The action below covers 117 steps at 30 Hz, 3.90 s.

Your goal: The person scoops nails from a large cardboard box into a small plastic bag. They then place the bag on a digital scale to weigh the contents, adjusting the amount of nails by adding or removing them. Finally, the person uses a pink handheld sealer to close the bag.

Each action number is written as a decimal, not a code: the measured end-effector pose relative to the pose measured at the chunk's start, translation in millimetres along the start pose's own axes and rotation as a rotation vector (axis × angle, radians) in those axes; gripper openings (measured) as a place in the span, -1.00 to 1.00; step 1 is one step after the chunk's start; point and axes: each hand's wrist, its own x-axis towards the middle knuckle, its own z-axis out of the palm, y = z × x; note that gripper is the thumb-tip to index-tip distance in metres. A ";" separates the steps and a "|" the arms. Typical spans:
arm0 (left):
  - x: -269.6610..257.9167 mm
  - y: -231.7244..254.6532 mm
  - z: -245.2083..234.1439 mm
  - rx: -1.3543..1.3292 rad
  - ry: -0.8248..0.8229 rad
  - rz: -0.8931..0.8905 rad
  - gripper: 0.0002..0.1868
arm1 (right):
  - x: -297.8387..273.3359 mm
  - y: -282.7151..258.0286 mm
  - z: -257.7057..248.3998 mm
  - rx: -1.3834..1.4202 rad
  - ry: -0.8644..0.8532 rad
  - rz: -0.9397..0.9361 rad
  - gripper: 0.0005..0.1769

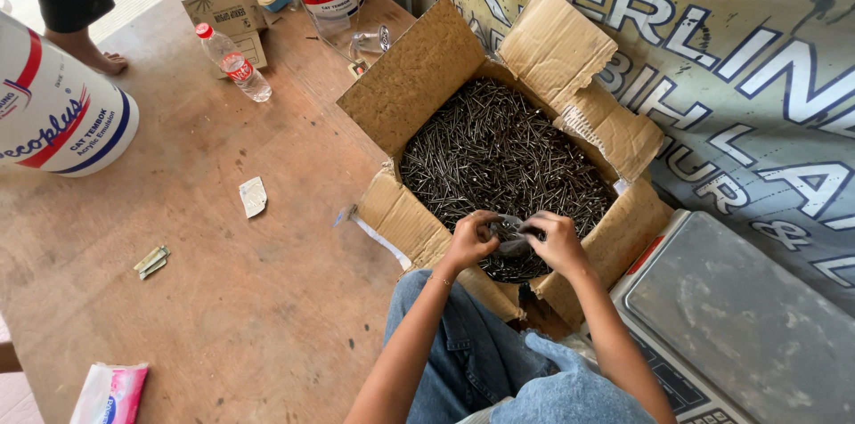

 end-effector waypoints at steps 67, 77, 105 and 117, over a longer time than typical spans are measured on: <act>-0.6 2.2 0.5 0.088 -0.022 0.072 -0.62 | -2.7 6.2 23.6 -0.503 -0.054 0.012 -0.84; 0.9 -4.0 -0.3 0.134 -0.004 0.063 -0.62 | -9.8 34.1 38.6 -0.371 -0.100 0.206 -0.77; 9.9 167.9 143.4 0.788 -0.297 0.089 -0.71 | -83.7 -74.2 -187.9 -0.549 0.099 0.317 -0.83; -23.6 188.5 300.2 0.868 -0.449 0.110 -0.71 | -197.4 -51.2 -288.7 -0.741 0.123 0.585 -0.84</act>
